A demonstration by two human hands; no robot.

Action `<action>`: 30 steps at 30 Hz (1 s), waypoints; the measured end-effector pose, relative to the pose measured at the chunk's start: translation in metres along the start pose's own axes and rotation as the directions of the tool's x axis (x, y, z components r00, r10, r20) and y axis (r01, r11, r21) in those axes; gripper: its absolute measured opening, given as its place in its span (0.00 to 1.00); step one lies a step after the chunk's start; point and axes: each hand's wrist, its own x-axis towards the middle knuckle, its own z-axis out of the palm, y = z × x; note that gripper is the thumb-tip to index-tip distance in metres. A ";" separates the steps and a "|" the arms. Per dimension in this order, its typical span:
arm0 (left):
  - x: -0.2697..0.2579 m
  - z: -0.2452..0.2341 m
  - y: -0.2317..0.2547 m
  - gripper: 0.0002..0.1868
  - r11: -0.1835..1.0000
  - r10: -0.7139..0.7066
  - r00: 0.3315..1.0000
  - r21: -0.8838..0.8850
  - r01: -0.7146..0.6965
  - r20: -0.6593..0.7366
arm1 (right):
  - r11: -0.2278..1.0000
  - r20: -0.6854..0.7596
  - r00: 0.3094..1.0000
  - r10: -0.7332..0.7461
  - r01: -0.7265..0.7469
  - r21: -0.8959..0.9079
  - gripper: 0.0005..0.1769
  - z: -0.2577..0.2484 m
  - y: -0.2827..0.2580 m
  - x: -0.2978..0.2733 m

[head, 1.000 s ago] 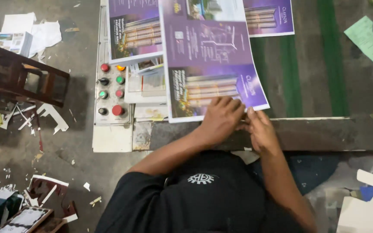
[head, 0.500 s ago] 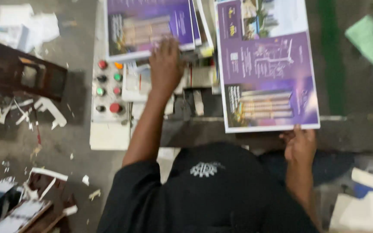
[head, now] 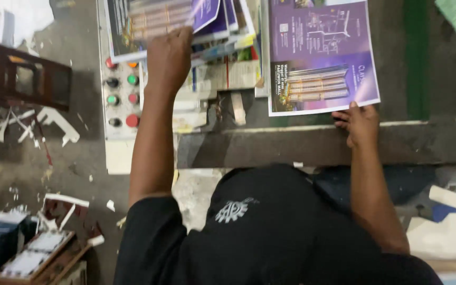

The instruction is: The person sorts through a stack of printed papers on a workbench, repeatedly picking up sheets and placing them into a separate pile. The person handles the papers by hand, moving them from one side of the table to the other in a repetitive manner.

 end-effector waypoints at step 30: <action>-0.028 -0.037 0.208 0.17 0.890 0.204 0.963 -0.376 -0.257 -0.175 | 0.965 0.542 0.835 -0.093 -0.058 0.254 0.17 0.123 -0.047 -0.044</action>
